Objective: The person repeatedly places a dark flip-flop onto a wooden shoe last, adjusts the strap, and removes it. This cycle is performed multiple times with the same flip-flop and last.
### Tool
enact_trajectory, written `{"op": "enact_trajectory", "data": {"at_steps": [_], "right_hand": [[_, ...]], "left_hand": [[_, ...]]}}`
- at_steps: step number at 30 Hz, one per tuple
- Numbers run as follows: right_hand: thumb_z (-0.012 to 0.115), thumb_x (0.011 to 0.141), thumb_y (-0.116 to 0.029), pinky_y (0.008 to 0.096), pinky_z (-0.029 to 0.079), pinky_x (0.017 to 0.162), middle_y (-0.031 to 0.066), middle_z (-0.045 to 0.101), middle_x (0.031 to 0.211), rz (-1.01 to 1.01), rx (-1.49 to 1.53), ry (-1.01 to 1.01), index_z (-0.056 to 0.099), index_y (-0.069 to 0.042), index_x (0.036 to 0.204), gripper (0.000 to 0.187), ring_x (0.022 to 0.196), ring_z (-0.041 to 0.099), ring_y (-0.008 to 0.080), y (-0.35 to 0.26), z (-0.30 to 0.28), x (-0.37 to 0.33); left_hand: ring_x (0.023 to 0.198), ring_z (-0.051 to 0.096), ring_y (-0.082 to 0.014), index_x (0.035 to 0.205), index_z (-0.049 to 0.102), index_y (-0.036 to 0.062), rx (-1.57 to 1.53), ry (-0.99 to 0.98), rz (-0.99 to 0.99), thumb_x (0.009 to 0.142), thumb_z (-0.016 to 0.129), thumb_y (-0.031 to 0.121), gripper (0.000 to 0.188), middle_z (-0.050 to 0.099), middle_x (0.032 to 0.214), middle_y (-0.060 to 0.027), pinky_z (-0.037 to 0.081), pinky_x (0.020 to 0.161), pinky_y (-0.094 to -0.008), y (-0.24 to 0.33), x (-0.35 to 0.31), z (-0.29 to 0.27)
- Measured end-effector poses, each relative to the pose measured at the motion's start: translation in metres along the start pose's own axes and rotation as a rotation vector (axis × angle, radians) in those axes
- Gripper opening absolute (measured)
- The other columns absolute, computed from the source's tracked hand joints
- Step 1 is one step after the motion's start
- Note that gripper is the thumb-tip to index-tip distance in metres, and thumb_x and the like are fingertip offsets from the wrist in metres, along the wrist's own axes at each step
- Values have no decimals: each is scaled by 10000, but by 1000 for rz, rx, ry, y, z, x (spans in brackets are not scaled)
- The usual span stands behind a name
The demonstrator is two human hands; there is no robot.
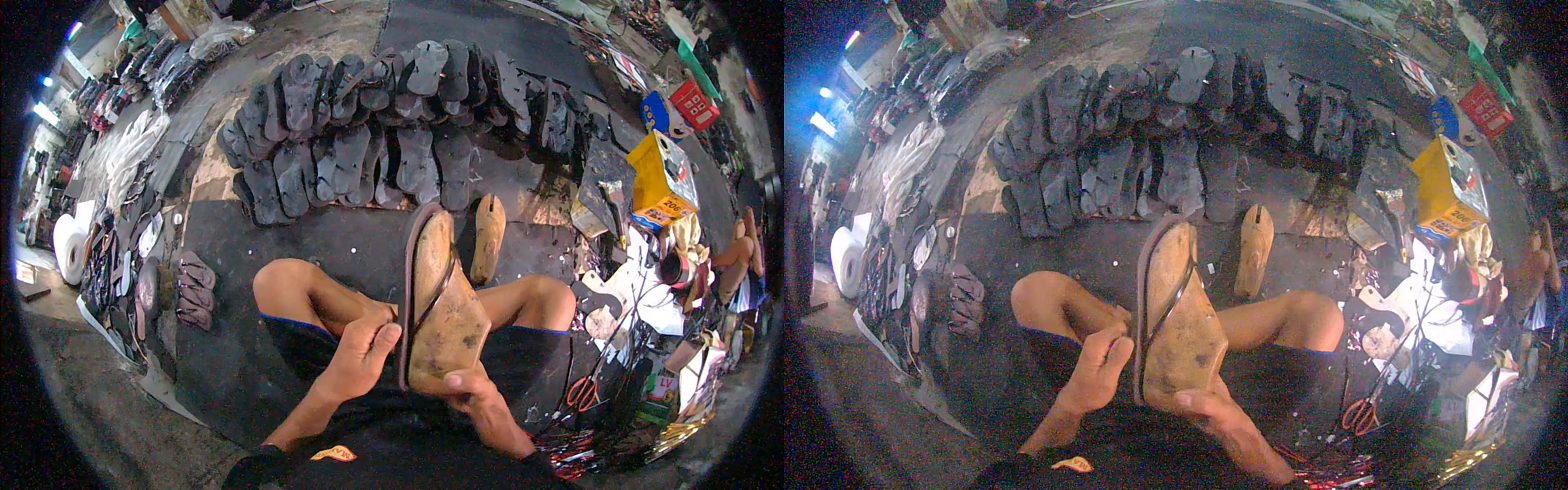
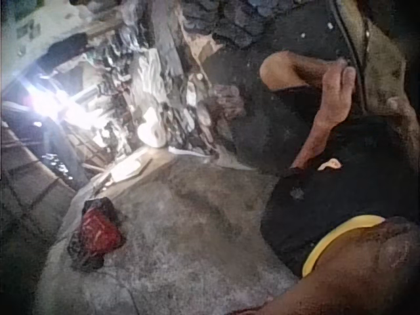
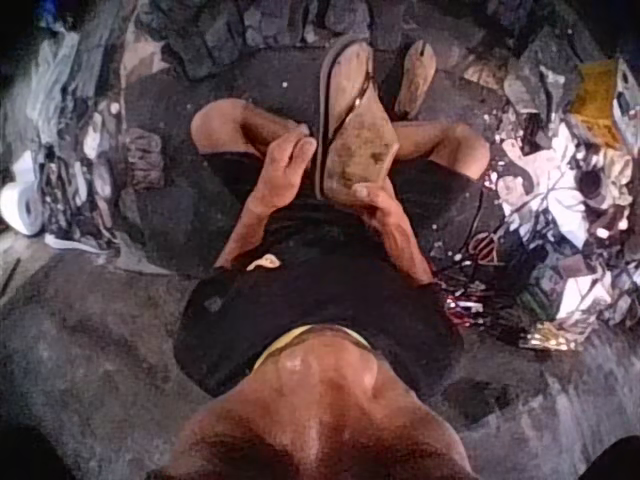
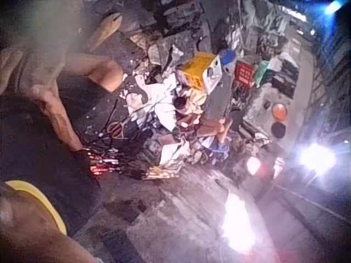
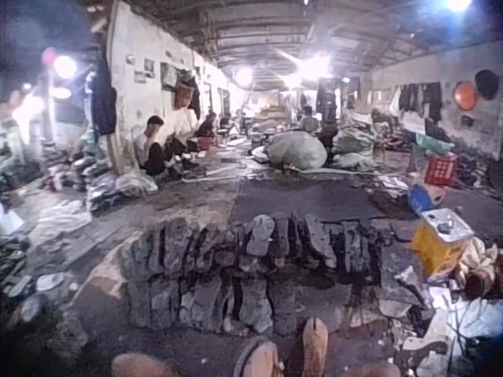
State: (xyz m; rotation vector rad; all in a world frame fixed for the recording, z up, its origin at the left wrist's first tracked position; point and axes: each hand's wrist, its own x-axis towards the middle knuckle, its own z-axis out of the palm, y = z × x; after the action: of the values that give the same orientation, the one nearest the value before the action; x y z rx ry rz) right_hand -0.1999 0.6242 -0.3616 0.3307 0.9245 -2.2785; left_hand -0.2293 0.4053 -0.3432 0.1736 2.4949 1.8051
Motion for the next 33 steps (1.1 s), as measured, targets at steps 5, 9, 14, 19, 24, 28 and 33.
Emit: {"op": "enact_trajectory", "data": {"at_steps": [5,9,14,19,24,28,33], "right_hand": [[765,753,-296,433,593,989,207,602,1428,67,89,45,326,29,1609,1015,1204,672,339,-13,8,-18],[801,799,-175,487,392,1218,203,379,1631,-195,-376,-90,45,-61,1700,1182,1484,450,345,-8,18,-6],[801,820,-60,505,340,1264,212,302,1674,-397,-601,-105,-93,-101,1715,1266,1555,369,353,-15,22,38],[816,828,-61,531,351,1262,267,274,1681,-486,-813,-26,-119,-70,1711,1287,1555,373,390,9,21,66],[768,896,-112,562,199,1320,273,-12,1767,-257,-690,-70,-215,-93,1698,1268,1648,88,425,25,43,75],[731,917,-138,568,282,1288,234,23,1771,-176,-608,-127,-206,-153,1709,1227,1624,186,428,18,21,36],[664,919,-147,427,415,1185,247,406,1588,-385,-1010,340,131,18,1681,944,1426,475,336,-27,-68,167]], "left_hand": [[1007,656,-167,1185,660,8,-365,-239,-397,1112,627,379,380,683,1090,-58,538,890,-331,-17,-23,-15],[1267,630,-226,1465,599,12,-615,-335,-375,1118,595,222,406,667,1402,-104,510,1096,-377,-69,-49,24],[1466,521,-287,1509,552,-17,-578,-345,-263,1098,575,118,433,587,1557,-132,417,1237,-431,-92,-30,58],[1407,561,-260,1579,463,-14,-1222,135,-512,1157,376,228,495,579,1524,-149,427,1229,-425,-71,-3,36],[1391,572,-331,1567,482,-21,-378,472,-457,1109,379,205,522,582,1511,-216,427,1199,-449,-71,21,-4],[1000,739,-285,1309,690,-14,339,648,-117,1034,448,166,408,757,1136,-236,548,921,-417,-58,73,-127],[988,747,-190,1208,718,-29,367,425,-45,922,844,356,496,794,1026,-170,575,877,-364,-21,47,-163]]}}
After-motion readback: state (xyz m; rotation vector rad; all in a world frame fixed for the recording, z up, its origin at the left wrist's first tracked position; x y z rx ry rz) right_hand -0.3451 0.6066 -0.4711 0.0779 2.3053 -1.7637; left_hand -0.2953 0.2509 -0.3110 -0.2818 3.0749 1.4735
